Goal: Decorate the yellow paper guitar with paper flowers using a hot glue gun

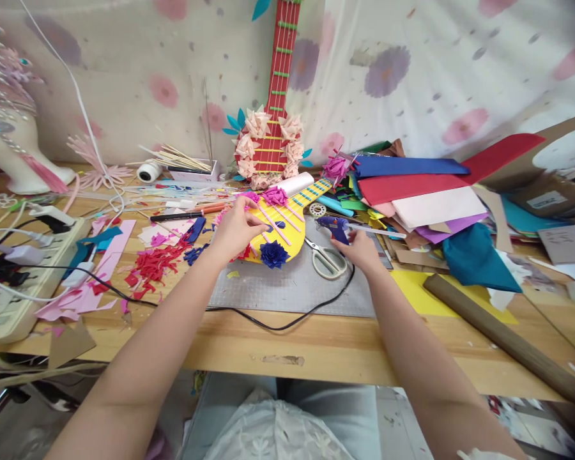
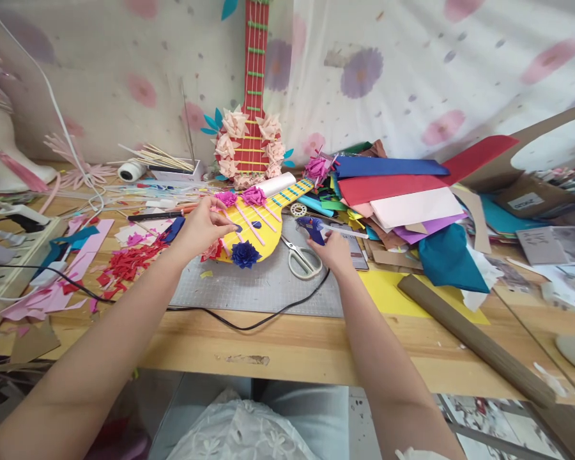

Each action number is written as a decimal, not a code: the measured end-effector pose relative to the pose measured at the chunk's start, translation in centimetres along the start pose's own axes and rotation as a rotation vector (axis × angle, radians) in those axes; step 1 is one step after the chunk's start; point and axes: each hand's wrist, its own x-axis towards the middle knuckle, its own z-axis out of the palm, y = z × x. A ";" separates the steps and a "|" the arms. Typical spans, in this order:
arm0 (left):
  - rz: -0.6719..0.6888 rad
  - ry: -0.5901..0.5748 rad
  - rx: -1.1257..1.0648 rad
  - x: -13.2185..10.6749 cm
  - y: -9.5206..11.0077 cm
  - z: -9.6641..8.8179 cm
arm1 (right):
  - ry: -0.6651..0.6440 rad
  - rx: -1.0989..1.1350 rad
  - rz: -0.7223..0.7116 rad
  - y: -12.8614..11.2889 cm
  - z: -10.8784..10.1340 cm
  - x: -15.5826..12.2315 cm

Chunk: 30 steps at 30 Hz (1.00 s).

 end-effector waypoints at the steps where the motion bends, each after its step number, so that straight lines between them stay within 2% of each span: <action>1: 0.016 -0.012 0.047 0.1 0.1 0.0 | 0.002 -0.042 0.000 0.1 -0.6 -0.6; 4: 0.028 -0.025 0.118 0.3 0.6 0.3 | -0.091 -0.020 -0.074 -1.1 -2.1 -2.7; 5: 0.025 -0.027 0.132 0.4 0.8 0.5 | -0.140 0.067 -0.146 -2.0 -2.3 -3.3; 7: 0.031 -0.071 0.224 0.3 1.3 1.0 | -0.158 0.316 -0.344 -4.5 -2.3 -4.1; 10: 0.116 -0.216 0.561 0.1 2.3 1.7 | -0.235 0.656 -0.551 -8.2 -1.6 -4.3; 12: 0.205 -0.308 0.814 0.0 2.9 2.0 | -0.299 0.720 -0.615 -10.0 -1.2 -4.0; 15: 0.278 -0.352 1.051 -0.1 3.6 2.2 | -0.348 0.667 -0.647 -11.3 -1.0 -3.6; 19: 0.335 -0.356 1.183 0.2 3.7 2.4 | -0.309 0.494 -0.668 -12.2 -1.6 -3.9; 25: 0.328 -0.360 1.206 0.6 3.1 2.4 | -0.228 0.284 -0.611 -13.5 -2.1 -4.2; 30: 0.254 -0.342 1.047 0.7 2.4 1.7 | -0.243 0.358 -0.594 -13.5 -1.1 -3.7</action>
